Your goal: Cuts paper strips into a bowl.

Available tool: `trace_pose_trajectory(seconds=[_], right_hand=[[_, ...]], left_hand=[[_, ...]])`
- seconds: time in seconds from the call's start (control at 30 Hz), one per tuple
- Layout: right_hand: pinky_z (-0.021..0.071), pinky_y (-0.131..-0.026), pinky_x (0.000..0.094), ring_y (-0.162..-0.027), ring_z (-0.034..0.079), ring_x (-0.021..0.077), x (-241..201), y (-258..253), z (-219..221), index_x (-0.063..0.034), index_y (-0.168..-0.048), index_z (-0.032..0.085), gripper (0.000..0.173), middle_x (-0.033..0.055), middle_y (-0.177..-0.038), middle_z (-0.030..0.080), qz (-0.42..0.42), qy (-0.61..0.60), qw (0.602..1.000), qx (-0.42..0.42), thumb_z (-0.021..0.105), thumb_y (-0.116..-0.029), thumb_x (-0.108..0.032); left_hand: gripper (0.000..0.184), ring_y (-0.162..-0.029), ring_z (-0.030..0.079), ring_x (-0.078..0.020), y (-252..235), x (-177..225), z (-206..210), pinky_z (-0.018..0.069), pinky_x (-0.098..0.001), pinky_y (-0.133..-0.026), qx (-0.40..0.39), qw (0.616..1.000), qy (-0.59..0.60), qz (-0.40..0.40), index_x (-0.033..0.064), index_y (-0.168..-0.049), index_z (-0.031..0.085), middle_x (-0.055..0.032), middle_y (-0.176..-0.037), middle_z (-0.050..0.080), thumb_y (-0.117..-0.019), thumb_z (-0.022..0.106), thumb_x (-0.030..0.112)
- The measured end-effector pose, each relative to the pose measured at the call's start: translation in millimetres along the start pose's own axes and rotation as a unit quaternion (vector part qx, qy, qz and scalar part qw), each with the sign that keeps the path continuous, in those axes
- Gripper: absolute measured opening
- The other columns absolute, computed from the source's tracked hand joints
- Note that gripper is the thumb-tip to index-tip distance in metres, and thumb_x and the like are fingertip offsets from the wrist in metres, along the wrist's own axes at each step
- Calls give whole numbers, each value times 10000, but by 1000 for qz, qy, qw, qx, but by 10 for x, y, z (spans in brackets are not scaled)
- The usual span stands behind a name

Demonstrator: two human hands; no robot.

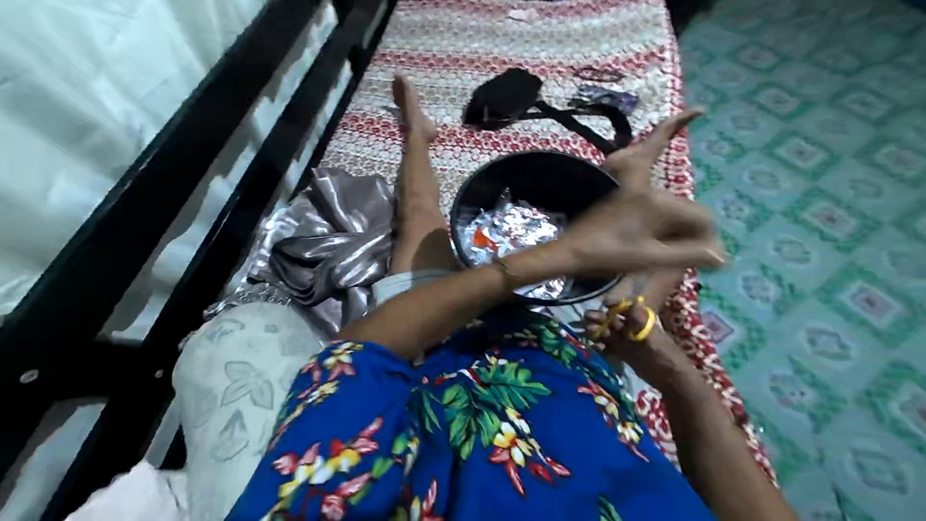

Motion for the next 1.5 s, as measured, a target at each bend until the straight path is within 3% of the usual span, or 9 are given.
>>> trace_pose_trajectory(seconds=[0.17, 0.3, 0.5, 0.57, 0.67, 0.87, 1.03, 1.23, 1.5], right_hand=[[569, -714, 250, -858, 678, 73, 0, 212, -137, -55, -1440, 370, 460, 2, -1060, 690, 50, 43, 993, 99, 266, -1109, -357], [561, -649, 221, -701, 668, 57, -124, 391, -87, -31, -1310, 465, 365, -16, -871, 709, 39, 14, 991, 130, 258, -1116, -262], [571, -701, 203, -732, 682, 43, -198, 584, -23, 13, -1333, 448, 412, -25, -898, 714, -10, 53, 995, 83, 387, -1044, -273], [572, -705, 203, -732, 683, 44, -214, 607, 22, 17, -1335, 452, 406, -30, -899, 716, -26, 60, 995, 73, 388, -1044, -260], [569, -712, 207, -724, 675, 33, -274, 633, 95, 18, -1320, 452, 406, -43, -898, 715, -52, 76, 994, 56, 397, -1022, -254], [590, -732, 221, -719, 673, 25, -353, 720, 299, 38, -1265, 522, 332, -76, -800, 661, -104, 91, 989, 55, 460, -997, -149], [555, -683, 178, -684, 633, -18, -374, 705, 405, 34, -1226, 552, 336, -96, -780, 638, -110, 119, 986, 44, 560, -956, -165], [551, -686, 170, -690, 632, -21, -427, 695, 499, 25, -1232, 553, 319, -106, -788, 636, -105, 112, 988, 30, 550, -966, -151], [570, -734, 196, -770, 653, -7, -699, 338, 671, 5, -1256, 530, 406, -39, -912, 677, -235, 88, 962, 104, 693, -884, 1]], left_hand=[[350, -848, 648, -319, -67, 432, -1017, 495, -517, -822, -151, 892, -271, -327, -86, -915, 692, -200, -867, 673, -1007, 633, 247], [265, -1054, 653, -414, 64, 244, -923, 477, -630, -910, -327, 788, -302, -426, -35, -1048, 716, -234, -1060, 696, -1007, 637, 214], [639, -1155, 621, -466, 76, 517, -423, 473, -639, -910, -354, 717, -393, -454, -49, -1288, 608, -292, -1217, 648, -946, 688, 485], [626, -1179, 588, -495, 150, 540, -296, 463, -651, -914, -388, 689, -383, -478, -59, -1372, 540, -313, -1266, 609, -939, 737, 347], [232, -1133, 606, -483, 133, 526, -294, 475, -638, -848, -406, 657, -402, -492, -72, -1159, 656, -290, -1178, 644, -962, 634, 49], [243, -1075, 642, -429, 99, 401, -754, 468, -635, -923, -274, 796, -290, -455, -59, -1072, 704, -263, -1087, 682, -1003, 633, 163], [168, -750, 614, -121, 287, 422, -933, 520, -348, -769, -117, 897, -102, -415, -59, -954, 696, -97, -837, 675, -978, 664, 104], [100, -692, 618, 25, 437, 535, -833, 534, -173, -685, 75, 879, 114, -457, -36, -1031, 669, 32, -801, 683, -983, 581, -27], [134, -674, 614, 45, 511, 724, -611, 534, -158, -669, -36, 897, 191, -397, -20, -930, 675, 62, -751, 673, -924, 560, -89]])
Point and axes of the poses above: each hand's wrist, its own y-axis away from the middle knuckle, its own z-axis out of the palm, x = y × z, the point moved 1 cm from there along -y, towards the middle knuckle
